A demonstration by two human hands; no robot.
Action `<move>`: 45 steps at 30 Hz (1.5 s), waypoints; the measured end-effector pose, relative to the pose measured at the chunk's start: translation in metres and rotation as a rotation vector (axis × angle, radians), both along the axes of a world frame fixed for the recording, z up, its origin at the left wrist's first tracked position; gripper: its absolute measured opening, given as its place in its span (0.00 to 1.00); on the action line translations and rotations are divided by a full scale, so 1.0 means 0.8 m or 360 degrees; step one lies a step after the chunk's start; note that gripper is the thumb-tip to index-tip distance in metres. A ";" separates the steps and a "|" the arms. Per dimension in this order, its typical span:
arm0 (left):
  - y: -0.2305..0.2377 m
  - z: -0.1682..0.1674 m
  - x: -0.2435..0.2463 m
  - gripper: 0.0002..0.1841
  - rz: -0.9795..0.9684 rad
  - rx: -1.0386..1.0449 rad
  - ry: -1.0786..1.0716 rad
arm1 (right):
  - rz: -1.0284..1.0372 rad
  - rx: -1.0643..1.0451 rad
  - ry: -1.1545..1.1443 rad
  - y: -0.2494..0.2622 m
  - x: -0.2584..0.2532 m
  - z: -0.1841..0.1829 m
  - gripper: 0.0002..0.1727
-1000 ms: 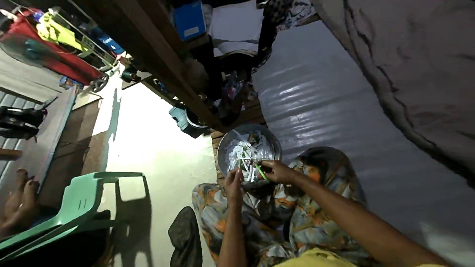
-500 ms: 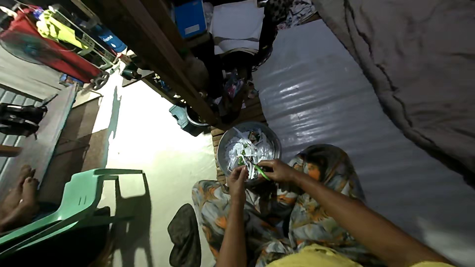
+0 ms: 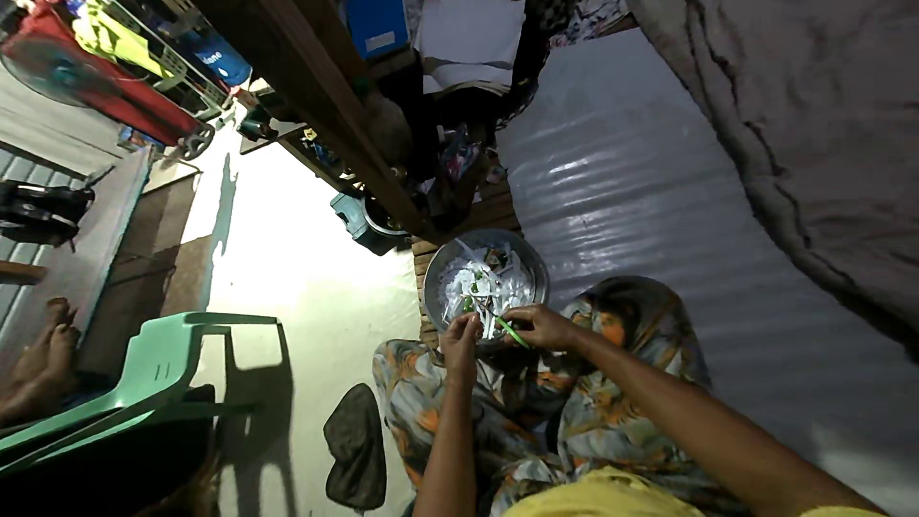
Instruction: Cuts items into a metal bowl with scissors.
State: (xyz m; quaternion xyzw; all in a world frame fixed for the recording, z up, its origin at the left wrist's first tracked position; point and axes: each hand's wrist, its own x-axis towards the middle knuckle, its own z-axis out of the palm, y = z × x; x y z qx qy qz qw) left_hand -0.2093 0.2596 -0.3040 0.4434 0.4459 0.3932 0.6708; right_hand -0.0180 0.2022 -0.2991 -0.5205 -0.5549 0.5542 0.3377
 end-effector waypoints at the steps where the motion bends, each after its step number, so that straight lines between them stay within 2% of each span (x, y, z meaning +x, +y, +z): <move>1: 0.000 0.001 0.001 0.07 0.0005 -0.0007 0.0001 | -0.0019 0.0002 -0.0008 0.000 -0.001 -0.001 0.18; 12: 0.002 0.002 0.000 0.07 0.0035 -0.0043 -0.0021 | 0.0033 0.0059 -0.0068 -0.001 0.000 -0.003 0.27; 18: 0.002 0.002 0.002 0.07 0.0054 -0.0066 -0.0031 | -0.0013 0.0061 -0.0092 -0.002 -0.001 -0.007 0.20; 28: 0.004 0.001 -0.001 0.08 0.0033 -0.0061 -0.0084 | 0.0062 0.0012 0.0003 -0.001 0.000 -0.003 0.28; 35: 0.003 0.002 0.001 0.07 -0.0033 -0.0074 -0.0062 | -0.0026 -0.0038 0.0020 -0.001 0.001 0.001 0.18; 45: 0.003 0.000 -0.001 0.07 -0.0028 -0.0078 -0.0114 | 0.0041 0.0024 -0.0051 -0.002 0.000 -0.004 0.25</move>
